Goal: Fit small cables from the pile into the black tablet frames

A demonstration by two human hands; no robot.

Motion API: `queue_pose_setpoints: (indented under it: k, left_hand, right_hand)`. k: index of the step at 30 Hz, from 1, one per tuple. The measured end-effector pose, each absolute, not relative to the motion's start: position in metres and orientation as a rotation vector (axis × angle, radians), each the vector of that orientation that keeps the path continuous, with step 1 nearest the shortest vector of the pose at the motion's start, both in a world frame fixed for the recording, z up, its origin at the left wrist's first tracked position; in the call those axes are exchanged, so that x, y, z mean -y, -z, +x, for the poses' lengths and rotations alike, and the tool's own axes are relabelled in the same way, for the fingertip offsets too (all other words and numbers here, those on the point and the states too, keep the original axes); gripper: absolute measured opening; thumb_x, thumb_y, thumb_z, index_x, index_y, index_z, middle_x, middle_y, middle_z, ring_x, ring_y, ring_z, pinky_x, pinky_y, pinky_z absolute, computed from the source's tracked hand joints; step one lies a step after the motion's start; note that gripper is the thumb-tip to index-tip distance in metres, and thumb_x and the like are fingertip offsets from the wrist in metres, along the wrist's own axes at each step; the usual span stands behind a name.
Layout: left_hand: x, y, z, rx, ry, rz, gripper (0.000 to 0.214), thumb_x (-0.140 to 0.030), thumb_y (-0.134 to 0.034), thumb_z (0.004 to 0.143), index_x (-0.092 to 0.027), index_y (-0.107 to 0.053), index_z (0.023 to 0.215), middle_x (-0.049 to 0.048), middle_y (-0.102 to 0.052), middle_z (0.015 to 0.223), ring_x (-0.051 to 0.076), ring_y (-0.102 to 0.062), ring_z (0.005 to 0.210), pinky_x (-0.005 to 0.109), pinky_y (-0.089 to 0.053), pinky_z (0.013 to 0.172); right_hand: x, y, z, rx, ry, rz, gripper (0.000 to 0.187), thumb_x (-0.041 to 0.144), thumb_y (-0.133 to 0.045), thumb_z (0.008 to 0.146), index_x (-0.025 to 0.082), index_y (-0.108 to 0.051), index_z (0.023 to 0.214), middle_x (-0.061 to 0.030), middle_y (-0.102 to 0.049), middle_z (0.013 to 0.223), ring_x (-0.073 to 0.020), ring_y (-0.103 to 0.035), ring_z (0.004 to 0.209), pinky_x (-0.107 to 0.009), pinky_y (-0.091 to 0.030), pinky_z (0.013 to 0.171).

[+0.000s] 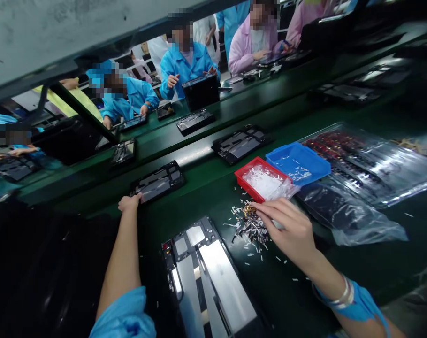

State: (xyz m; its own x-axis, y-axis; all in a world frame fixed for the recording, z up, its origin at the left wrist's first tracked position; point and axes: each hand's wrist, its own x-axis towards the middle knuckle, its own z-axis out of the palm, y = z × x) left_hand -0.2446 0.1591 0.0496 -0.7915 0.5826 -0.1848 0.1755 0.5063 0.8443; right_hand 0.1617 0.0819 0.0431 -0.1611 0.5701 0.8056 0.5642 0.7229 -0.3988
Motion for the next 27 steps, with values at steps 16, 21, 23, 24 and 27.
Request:
queue_pose_setpoints:
  k: [16,21,23,24,27]
  left_hand:
    - [-0.127,-0.050,-0.196,-1.474,-1.394,0.122,0.044,-0.051,-0.043,0.094,-0.013,-0.058,0.108,0.0085,-0.064,0.093,0.017,-0.064,0.078,0.032,-0.053,0.070]
    - [-0.122,-0.064,-0.184,-1.422,-1.396,0.112,0.032,-0.034,-0.056,0.092,-0.014,-0.056,0.116,0.0083,-0.060,0.110,0.018,-0.062,0.090,0.036,-0.054,0.076]
    - [-0.113,-0.072,-0.174,-1.396,-1.423,0.125,0.029,-0.032,-0.057,0.092,-0.014,-0.057,0.114,0.0074,-0.061,0.107,0.017,-0.062,0.087,0.034,-0.055,0.073]
    - [-0.105,-0.076,-0.168,-1.384,-1.445,0.132,0.023,-0.028,-0.057,0.091,-0.013,-0.059,0.109,0.0065,-0.062,0.102,0.015,-0.063,0.083,0.032,-0.055,0.070]
    - [-0.064,-0.090,-0.149,-1.362,-1.512,0.153,0.007,-0.009,-0.055,0.085,-0.010,-0.062,0.084,0.0051,-0.065,0.080,0.014,-0.063,0.066,0.025,-0.054,0.058]
  right_hand:
    - [-0.083,-0.031,0.161,1.850,-0.013,-0.903,0.020,0.010,-0.056,0.085,0.021,-0.072,0.087,-0.0027,-0.069,0.072,-0.0153,-0.062,0.068,-0.029,-0.053,0.062]
    - [-0.089,-0.024,0.164,1.877,0.003,-0.953,0.020,0.012,-0.054,0.086,0.020,-0.072,0.086,-0.0030,-0.070,0.072,-0.0165,-0.063,0.068,-0.030,-0.052,0.062]
    - [-0.091,-0.021,0.165,1.873,-0.023,-0.959,0.018,0.013,-0.055,0.085,0.020,-0.072,0.089,-0.0035,-0.071,0.073,-0.0168,-0.063,0.068,-0.030,-0.052,0.062]
    - [-0.091,-0.021,0.165,1.866,-0.050,-0.964,0.017,0.014,-0.055,0.085,0.019,-0.072,0.089,-0.0037,-0.071,0.074,-0.0167,-0.062,0.067,-0.030,-0.051,0.061]
    - [-0.091,-0.020,0.165,1.803,-0.190,-1.000,0.014,0.019,-0.059,0.083,0.019,-0.072,0.087,-0.0030,-0.069,0.070,-0.0151,-0.058,0.058,-0.030,-0.050,0.058]
